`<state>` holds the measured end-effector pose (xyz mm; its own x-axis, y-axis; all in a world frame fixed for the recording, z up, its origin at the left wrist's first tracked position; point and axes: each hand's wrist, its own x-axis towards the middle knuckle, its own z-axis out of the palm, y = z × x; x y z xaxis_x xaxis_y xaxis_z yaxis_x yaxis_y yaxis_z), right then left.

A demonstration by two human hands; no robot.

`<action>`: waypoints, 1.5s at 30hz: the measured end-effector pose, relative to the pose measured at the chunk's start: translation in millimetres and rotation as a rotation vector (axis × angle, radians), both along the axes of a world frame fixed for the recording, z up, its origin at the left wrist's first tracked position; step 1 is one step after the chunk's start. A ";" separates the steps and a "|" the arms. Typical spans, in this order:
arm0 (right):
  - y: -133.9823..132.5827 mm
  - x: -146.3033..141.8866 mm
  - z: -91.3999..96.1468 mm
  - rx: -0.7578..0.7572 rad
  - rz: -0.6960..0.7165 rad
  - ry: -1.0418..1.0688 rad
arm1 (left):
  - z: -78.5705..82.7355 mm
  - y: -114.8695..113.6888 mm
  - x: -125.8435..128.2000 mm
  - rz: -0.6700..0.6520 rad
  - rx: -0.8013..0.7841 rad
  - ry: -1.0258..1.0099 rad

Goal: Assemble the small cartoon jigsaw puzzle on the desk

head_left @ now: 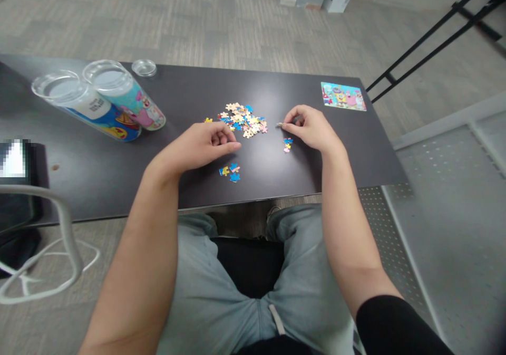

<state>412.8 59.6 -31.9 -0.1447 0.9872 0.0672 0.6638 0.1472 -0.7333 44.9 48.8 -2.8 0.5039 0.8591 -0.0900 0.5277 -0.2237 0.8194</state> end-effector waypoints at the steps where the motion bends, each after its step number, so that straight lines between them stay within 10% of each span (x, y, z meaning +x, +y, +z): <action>1: -2.2 4.8 1.7 -0.009 0.030 0.010 | -1.5 0.4 -0.1 0.019 0.023 -0.003; 16: -1.1 12.8 -4.6 -0.009 -0.011 -0.031 | -19.7 1.1 44.5 0.279 0.253 0.255; 26: -11.3 2.3 9.4 0.004 0.007 0.008 | -32.3 12.3 10.8 0.111 0.259 0.158; 40: -15.1 -33.8 18.7 0.048 0.124 -0.026 | -0.6 -4.2 2.2 -0.029 0.047 0.022; 45: -20.7 -46.1 21.3 0.027 0.174 0.021 | -3.4 -1.8 -13.1 0.134 0.157 0.003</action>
